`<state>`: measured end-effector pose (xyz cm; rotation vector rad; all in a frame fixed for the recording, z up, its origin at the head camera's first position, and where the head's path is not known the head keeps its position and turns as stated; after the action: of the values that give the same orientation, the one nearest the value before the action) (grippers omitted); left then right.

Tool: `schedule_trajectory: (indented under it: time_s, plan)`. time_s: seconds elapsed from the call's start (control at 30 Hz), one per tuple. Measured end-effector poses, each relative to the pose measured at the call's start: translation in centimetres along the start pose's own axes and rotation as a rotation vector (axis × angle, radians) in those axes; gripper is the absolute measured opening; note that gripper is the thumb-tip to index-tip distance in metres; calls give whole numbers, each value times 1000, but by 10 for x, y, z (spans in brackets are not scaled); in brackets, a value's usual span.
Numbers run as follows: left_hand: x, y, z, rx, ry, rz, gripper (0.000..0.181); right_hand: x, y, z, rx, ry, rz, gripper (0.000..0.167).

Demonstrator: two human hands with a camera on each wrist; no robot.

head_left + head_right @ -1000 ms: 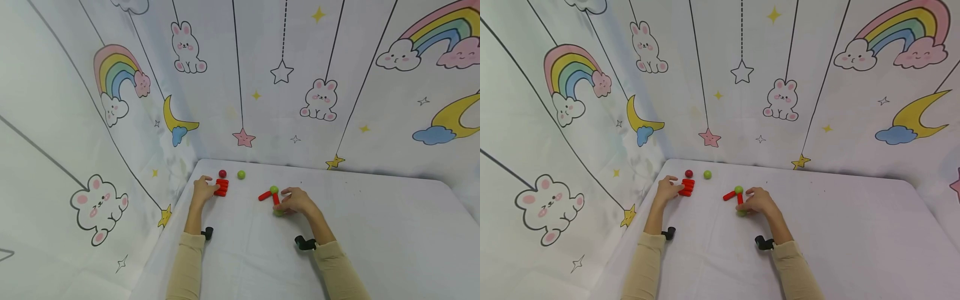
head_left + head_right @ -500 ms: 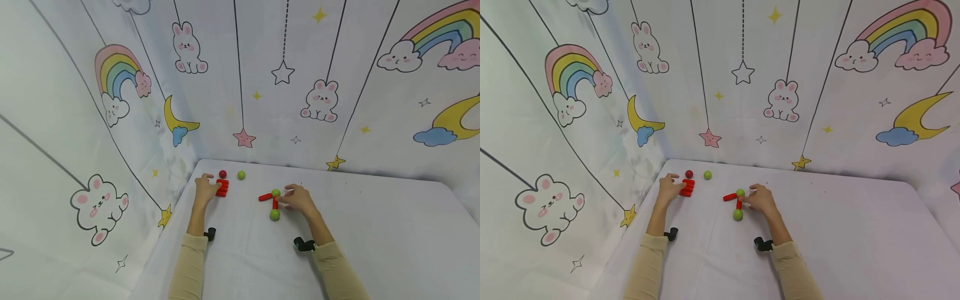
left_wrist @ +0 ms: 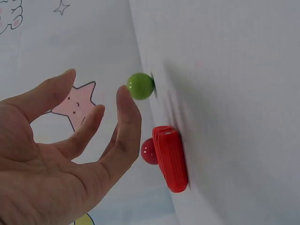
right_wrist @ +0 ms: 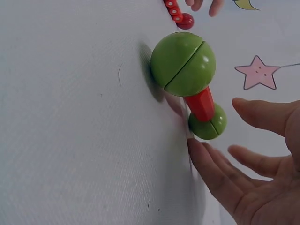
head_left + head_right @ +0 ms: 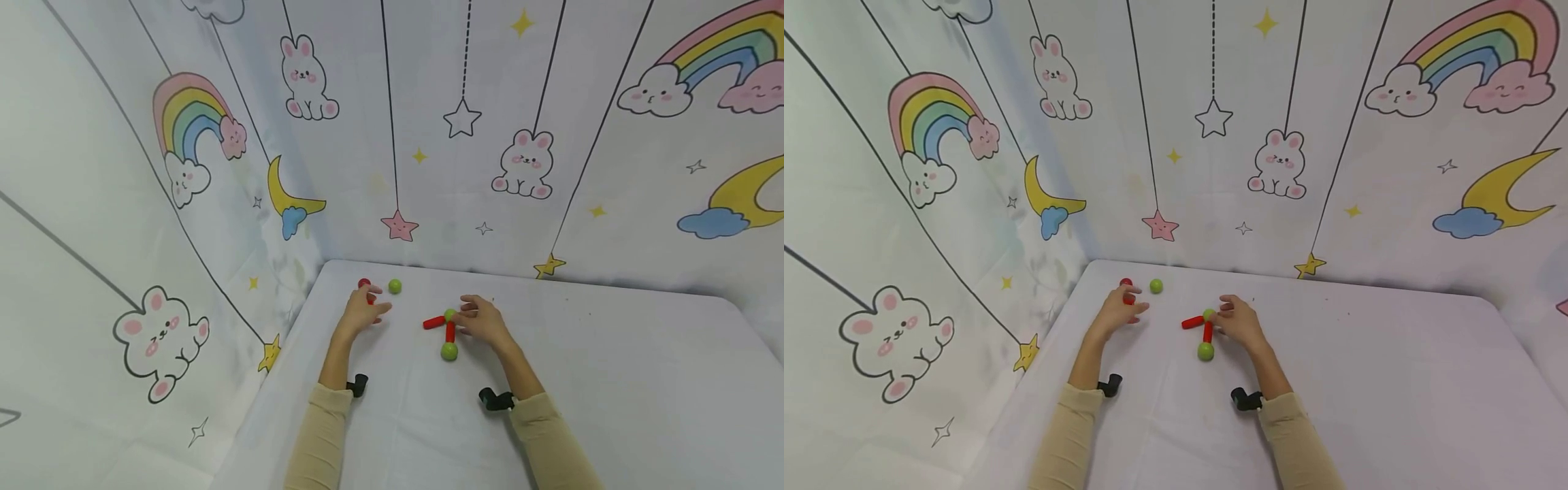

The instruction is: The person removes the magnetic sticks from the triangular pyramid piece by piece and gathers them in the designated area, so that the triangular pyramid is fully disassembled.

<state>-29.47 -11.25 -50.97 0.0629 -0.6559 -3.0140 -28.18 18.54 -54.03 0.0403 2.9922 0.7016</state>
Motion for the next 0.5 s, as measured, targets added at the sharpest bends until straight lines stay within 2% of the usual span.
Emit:
schedule_trajectory:
  time_s: [0.13,0.23,0.3,0.5]
  plan:
    - [-4,-14,3,-33,26,-140,55,0,-1,0,14,7,5,64]
    - [-6,-25,3,-36,60,-215,56,0,-1,-1,33,2,21,65]
    - [-7,-32,3,-36,74,-246,56,0,-2,-1,37,-3,30,67]
    - [-10,-47,6,-51,87,-288,56,-1,-3,0,4,-37,47,72]
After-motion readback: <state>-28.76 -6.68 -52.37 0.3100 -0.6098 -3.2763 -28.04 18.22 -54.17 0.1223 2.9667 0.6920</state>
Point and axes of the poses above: each hand's wrist, its own x-axis towards the middle knuckle, its own y-axis out of the back of the hand, z = x × y, the point moved 1 cm from there along x, towards the middle knuckle, and after that the axes turned 8 degrees about z, right-handed, at the moved point
